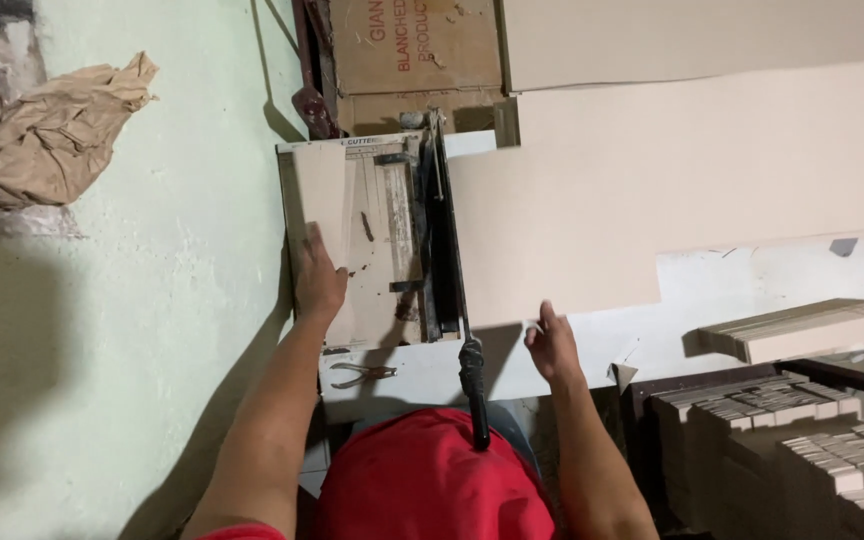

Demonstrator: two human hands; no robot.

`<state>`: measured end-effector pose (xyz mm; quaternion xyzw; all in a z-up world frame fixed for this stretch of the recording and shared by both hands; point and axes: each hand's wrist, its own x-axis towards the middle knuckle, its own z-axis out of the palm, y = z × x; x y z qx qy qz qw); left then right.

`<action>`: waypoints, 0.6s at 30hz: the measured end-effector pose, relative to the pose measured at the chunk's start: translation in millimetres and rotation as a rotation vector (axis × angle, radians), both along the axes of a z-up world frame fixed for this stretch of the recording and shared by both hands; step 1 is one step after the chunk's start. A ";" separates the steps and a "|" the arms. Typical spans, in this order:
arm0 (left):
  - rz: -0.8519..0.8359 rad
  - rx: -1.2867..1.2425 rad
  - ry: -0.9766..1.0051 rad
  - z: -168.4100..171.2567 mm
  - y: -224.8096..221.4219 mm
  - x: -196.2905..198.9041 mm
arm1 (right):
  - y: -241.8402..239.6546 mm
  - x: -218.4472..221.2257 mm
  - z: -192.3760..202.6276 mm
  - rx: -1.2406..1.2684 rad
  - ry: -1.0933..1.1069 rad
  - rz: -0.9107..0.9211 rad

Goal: Using a manual guillotine cutter to slice large cardboard sheets into smaller, uniform strips.

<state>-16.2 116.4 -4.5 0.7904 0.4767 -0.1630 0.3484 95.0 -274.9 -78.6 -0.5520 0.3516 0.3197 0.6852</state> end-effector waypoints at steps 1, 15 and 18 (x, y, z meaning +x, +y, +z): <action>-0.039 0.031 0.019 10.5 -3.7 4.1 | -7.2 -6.4 0.5 -0.023 0.010 0.025; -0.721 0.238 -0.020 -7.1 -63.0 40.1 | 30.6 -12.1 -2.8 -0.189 0.025 0.416; -0.726 0.042 0.011 -22.9 -91.2 63.3 | 31.9 -10.2 -5.6 -0.198 0.038 0.409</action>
